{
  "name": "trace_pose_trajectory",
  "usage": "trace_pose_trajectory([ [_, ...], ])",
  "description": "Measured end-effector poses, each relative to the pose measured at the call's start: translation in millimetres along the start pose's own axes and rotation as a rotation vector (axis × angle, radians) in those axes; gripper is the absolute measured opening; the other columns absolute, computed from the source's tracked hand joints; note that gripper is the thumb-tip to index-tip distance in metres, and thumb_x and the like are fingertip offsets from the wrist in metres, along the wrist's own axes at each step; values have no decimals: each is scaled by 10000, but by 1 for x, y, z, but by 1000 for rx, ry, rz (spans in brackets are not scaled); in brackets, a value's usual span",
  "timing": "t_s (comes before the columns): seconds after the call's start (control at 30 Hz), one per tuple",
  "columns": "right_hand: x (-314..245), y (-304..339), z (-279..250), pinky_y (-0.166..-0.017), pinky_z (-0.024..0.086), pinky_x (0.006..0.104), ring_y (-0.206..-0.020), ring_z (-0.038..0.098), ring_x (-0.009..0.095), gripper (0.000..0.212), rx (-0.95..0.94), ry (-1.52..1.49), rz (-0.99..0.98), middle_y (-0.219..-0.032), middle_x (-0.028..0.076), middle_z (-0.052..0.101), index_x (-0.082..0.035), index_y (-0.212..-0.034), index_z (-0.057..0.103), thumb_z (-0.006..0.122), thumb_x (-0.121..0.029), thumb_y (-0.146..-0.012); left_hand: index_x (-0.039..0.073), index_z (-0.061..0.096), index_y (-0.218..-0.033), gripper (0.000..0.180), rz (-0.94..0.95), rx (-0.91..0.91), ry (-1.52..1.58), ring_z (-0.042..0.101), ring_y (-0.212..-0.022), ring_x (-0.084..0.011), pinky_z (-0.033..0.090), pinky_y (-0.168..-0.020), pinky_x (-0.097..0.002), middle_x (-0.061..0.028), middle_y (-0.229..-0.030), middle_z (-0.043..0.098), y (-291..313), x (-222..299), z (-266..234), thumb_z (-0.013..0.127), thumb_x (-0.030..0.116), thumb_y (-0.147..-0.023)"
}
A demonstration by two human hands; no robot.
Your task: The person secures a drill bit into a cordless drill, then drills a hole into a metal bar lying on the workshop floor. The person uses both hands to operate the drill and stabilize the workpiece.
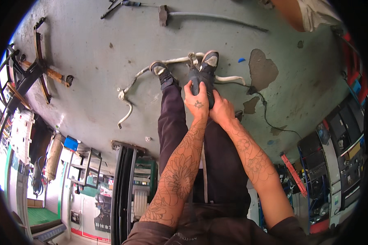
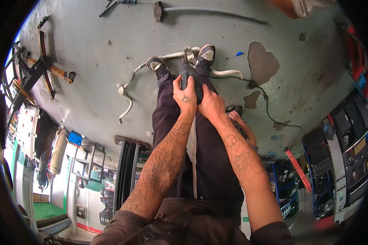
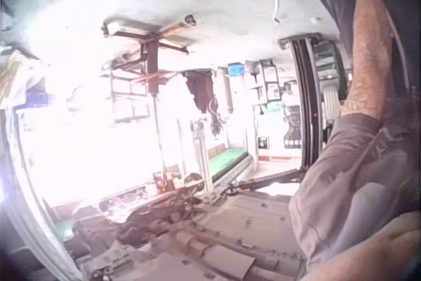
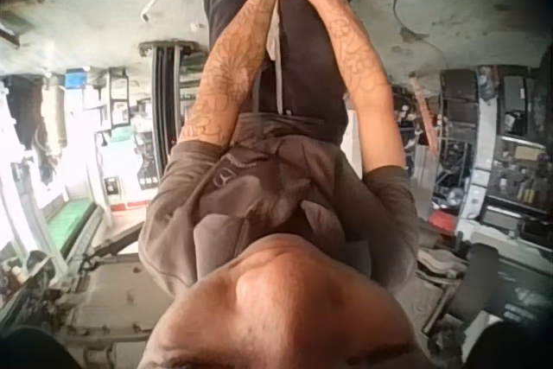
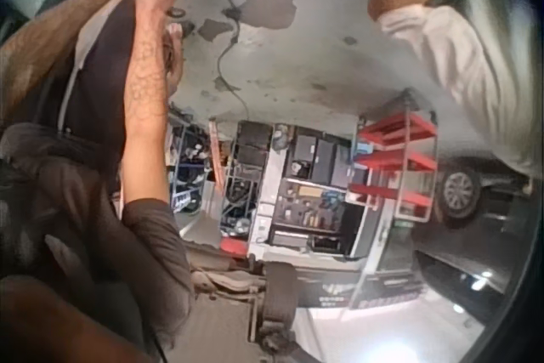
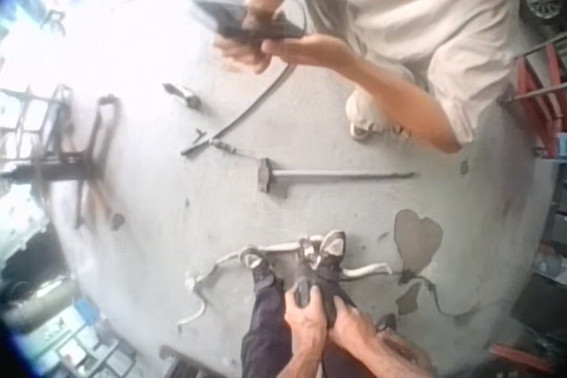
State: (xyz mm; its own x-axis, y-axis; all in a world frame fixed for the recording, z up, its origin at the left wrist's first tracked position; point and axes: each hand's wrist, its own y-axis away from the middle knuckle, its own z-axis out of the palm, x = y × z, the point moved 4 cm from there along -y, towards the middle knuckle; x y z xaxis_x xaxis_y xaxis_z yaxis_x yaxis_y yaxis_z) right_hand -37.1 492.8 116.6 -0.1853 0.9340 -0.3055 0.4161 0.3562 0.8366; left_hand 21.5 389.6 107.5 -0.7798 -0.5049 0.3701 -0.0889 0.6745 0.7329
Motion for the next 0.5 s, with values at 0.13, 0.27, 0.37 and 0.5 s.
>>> trace_pose_trajectory([
  [0.13,3,15,20,-758,536,557,-871,679,446,675,-9,17,-21,-998,255,686,-28,-1342,480,695,-207,-727,-3,600,-1234,476,25,1,113,634,-1026,-217,490,-924,-334,-160,-1133,671,0,-31,-5,735,244,-850],
  [0.27,5,18,23,-774,531,559,-878,678,449,652,2,-7,23,-985,255,691,-34,-1335,495,692,-218,-741,6,617,-1223,469,12,31,13,657,-965,-231,501,-908,-331,-161,-1083,693,1,-31,0,741,242,-837],
  [0.37,6,9,22,-786,527,557,-886,675,452,651,11,6,20,-996,259,691,-34,-1337,505,699,-259,-757,2,623,-1215,470,22,24,-80,662,-955,-237,505,-895,-336,-174,-1081,695,5,-26,0,741,244,-830],
  [0.5,8,9,8,-800,521,556,-899,669,461,652,-7,-33,61,-1009,267,688,-39,-1326,523,707,-323,-768,-10,636,-1188,491,2,63,57,686,-977,-265,513,-888,-356,-196,-1069,709,-4,-18,4,752,276,-806],
])
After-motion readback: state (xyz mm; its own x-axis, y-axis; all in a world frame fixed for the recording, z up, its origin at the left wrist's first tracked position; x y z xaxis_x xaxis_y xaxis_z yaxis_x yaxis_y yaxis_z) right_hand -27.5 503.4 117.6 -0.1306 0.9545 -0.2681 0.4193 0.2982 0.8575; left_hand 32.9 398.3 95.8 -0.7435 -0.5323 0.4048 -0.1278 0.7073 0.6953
